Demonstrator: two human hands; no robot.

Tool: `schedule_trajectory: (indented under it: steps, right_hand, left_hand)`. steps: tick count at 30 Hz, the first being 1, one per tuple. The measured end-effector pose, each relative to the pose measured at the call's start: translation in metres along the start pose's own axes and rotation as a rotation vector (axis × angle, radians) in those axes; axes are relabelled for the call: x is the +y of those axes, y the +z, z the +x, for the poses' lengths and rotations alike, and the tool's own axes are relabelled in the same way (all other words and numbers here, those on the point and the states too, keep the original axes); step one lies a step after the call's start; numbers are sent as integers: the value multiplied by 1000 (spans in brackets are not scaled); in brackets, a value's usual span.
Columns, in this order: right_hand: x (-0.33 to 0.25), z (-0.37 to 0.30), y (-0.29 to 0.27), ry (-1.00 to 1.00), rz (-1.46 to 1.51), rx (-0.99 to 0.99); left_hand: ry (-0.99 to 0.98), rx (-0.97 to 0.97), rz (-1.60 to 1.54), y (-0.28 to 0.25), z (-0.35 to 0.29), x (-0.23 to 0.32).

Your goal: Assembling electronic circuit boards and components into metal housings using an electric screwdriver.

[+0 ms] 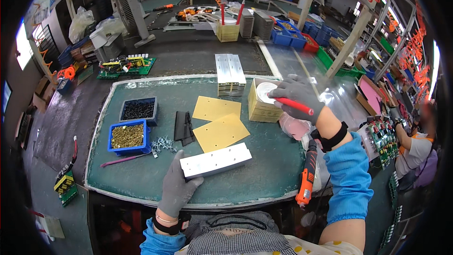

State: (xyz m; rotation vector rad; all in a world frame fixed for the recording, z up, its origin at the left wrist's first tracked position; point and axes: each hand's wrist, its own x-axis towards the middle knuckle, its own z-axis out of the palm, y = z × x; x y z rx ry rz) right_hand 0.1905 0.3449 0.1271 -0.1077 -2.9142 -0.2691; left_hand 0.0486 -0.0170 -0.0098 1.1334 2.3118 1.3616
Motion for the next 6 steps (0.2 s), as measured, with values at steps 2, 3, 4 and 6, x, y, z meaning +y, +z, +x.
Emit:
schedule_trajectory:
  steps: [2,3,4,6]
  right_hand:
    - [0,0,7,6,-35,-10]
    - [0,0,10,15,-80,15]
    - [0,-2,12,78,-132,-27]
    - [1,-8,15,109,-175,-72]
  left_hand:
    - [-71,-24,3,0,0,-1]
    - [-47,0,20,-1,-1,-2]
    - [-60,-15,-4,-1,-1,-2]
    - [-69,-50,-27,-3,-1,-2]
